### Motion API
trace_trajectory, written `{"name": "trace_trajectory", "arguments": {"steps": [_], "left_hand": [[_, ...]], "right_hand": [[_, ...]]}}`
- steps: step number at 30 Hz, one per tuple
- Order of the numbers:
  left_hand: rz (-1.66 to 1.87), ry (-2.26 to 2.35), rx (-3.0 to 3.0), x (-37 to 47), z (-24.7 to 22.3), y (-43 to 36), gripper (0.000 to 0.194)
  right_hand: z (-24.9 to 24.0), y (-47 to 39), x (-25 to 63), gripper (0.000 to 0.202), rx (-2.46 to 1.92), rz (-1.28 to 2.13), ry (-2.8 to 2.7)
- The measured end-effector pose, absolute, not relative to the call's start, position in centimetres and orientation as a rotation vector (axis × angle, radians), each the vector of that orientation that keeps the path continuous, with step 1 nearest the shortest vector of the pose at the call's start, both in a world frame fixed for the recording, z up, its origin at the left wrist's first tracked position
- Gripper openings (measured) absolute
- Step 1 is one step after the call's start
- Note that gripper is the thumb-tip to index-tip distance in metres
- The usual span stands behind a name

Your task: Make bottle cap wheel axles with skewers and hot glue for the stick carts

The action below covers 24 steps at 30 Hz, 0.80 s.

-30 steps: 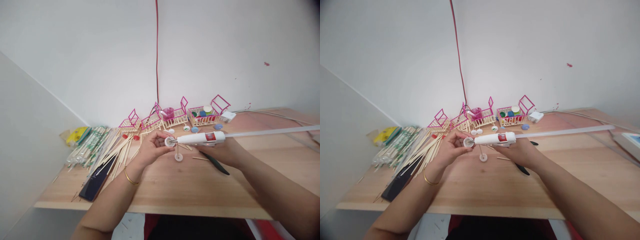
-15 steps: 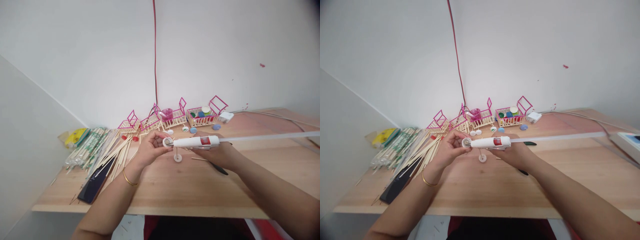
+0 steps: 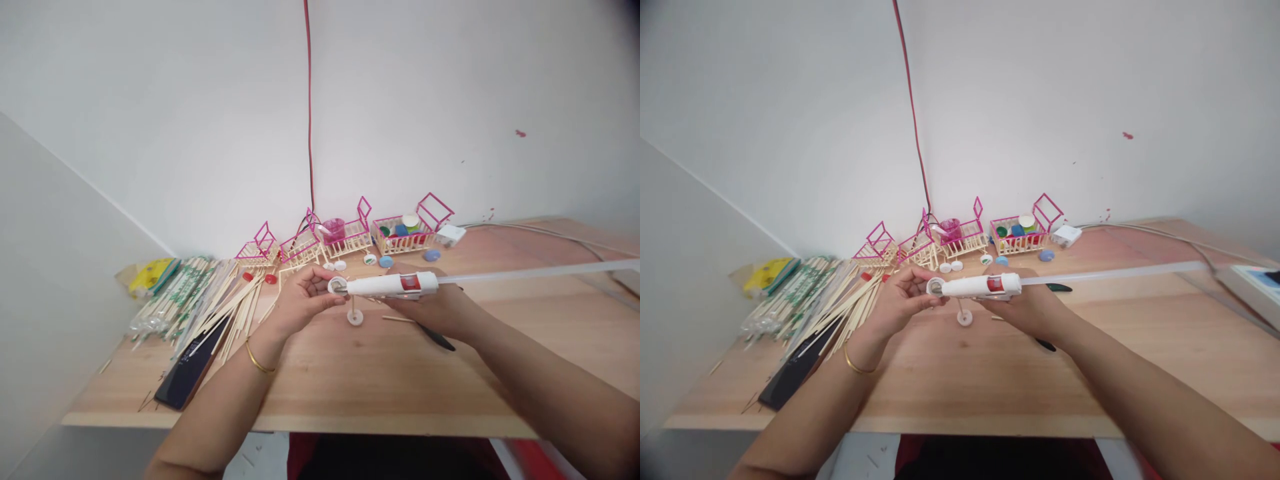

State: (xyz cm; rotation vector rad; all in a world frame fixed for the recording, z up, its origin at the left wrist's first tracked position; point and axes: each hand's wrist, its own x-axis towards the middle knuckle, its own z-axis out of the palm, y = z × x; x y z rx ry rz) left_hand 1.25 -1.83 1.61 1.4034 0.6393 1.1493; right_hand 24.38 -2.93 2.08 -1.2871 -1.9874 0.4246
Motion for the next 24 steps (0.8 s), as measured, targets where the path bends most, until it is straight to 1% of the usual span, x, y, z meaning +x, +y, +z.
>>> {"name": "trace_trajectory", "arguments": {"steps": [3,6,13,20,24], "left_hand": [[1.166,0.618,1.400,1.09,1.57,-1.68,0.032],[1.158,0.585,1.395,1.09,1.45,-1.62,0.031],[1.114,0.548,1.330,1.36,1.37,-1.62,0.031],[1.096,0.559,1.299,1.11,1.21,-1.45,0.033],[1.071,0.571,1.311,1.13,1.14,-1.54,0.034]], "right_hand": [[2.46,-2.83,24.53,0.021,-1.261,0.552,-1.992],[2.84,-2.83,24.50,0.016,-1.271,0.575,-1.927],[2.44,-2.98,24.40,0.023,-1.280,0.564,-1.933],[2.76,-2.86,24.70,0.013,-1.246,0.626,-1.895],[2.97,-3.02,24.52,0.017,-1.267,0.634,-1.895]]}}
